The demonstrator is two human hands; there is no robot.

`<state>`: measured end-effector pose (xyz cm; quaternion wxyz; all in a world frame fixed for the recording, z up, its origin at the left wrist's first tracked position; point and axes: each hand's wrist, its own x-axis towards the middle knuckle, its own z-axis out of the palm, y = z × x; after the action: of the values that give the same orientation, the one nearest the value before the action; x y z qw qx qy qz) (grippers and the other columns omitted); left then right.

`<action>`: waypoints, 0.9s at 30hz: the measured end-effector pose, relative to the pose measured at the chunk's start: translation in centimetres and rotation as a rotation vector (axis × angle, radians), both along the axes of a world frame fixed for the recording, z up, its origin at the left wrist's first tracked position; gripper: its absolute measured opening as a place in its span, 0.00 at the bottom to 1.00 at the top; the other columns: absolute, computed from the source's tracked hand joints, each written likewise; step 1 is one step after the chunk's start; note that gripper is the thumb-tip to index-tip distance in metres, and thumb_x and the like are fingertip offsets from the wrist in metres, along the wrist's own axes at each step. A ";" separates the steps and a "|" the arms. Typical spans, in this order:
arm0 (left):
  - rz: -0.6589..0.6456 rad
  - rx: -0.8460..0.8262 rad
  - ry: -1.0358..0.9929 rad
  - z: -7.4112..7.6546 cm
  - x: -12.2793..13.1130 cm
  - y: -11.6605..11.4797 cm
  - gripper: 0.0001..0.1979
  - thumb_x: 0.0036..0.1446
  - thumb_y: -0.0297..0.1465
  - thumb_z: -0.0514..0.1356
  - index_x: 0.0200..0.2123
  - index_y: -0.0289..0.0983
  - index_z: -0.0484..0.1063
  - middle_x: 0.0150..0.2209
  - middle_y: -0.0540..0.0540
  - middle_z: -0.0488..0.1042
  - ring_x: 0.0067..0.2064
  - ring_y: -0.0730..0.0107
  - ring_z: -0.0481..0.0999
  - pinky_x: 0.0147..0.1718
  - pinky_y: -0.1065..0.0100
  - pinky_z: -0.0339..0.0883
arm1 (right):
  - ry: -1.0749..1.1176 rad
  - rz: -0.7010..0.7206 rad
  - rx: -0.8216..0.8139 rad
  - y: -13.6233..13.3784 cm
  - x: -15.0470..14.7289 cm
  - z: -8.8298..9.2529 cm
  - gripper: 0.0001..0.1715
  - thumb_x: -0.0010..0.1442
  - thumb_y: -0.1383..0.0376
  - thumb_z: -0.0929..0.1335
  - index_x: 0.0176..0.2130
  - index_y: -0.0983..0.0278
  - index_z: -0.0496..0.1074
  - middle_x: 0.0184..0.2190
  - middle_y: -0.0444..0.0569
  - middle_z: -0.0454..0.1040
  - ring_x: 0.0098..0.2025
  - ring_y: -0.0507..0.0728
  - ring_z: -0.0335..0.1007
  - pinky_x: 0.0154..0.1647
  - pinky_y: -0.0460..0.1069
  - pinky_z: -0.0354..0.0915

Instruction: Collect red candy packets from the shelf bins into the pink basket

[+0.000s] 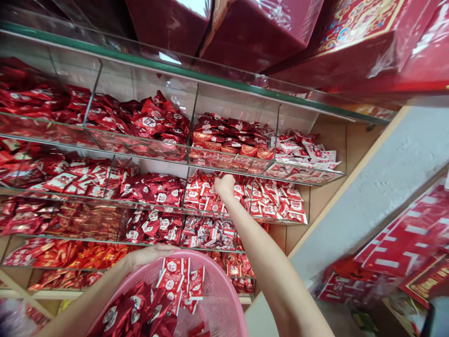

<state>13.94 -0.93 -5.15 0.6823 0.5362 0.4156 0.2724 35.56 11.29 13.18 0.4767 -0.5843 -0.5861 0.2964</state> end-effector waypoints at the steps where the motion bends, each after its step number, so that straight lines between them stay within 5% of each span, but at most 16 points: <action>1: 0.008 0.002 0.004 0.1 -0.1 -0.2 0.27 0.40 0.45 0.66 0.43 0.38 0.75 0.46 0.44 0.74 0.52 0.55 0.68 0.56 0.60 0.54 | 0.008 -0.013 -0.018 0.3 -0.1 -0.1 0.18 0.54 0.70 0.64 0.15 0.65 0.64 0.07 0.44 0.64 0.09 0.47 0.55 0.14 0.43 0.58; 8: 0.035 0.006 0.023 0.3 -1.0 -0.7 0.29 0.39 0.45 0.66 0.45 0.37 0.73 0.49 0.43 0.72 0.53 0.55 0.67 0.57 0.60 0.52 | 0.185 -0.071 -0.194 2.1 -0.5 -0.3 0.12 0.56 0.68 0.66 0.23 0.70 0.66 0.11 0.43 0.65 0.10 0.45 0.56 0.12 0.41 0.55; 17: 0.062 0.008 0.043 0.1 -1.3 -0.6 0.30 0.38 0.46 0.66 0.45 0.38 0.74 0.48 0.44 0.72 0.54 0.55 0.66 0.58 0.60 0.51 | 0.424 -0.085 -0.323 2.6 -1.1 0.4 0.12 0.61 0.62 0.64 0.41 0.69 0.67 0.32 0.45 0.70 0.26 0.47 0.66 0.24 0.43 0.66; 23: 0.020 0.047 0.089 0.0 -1.3 -0.2 0.29 0.43 0.46 0.63 0.48 0.38 0.71 0.50 0.45 0.71 0.55 0.58 0.66 0.56 0.64 0.53 | 0.586 -0.036 -0.288 1.7 -2.0 0.6 0.06 0.61 0.68 0.63 0.33 0.70 0.66 0.23 0.40 0.67 0.17 0.42 0.57 0.13 0.38 0.54; 27: 0.028 0.079 0.130 -0.4 -1.5 0.1 0.29 0.44 0.46 0.63 0.48 0.38 0.71 0.52 0.45 0.70 0.56 0.59 0.65 0.57 0.65 0.53 | 0.709 0.043 -0.180 0.3 -1.6 0.4 0.13 0.59 0.75 0.61 0.23 0.68 0.61 0.17 0.41 0.65 0.14 0.41 0.51 0.10 0.37 0.45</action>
<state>12.45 -0.83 -5.51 0.6283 0.5735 0.4555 0.2625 33.94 11.55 13.55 0.5908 -0.4723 -0.3680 0.5408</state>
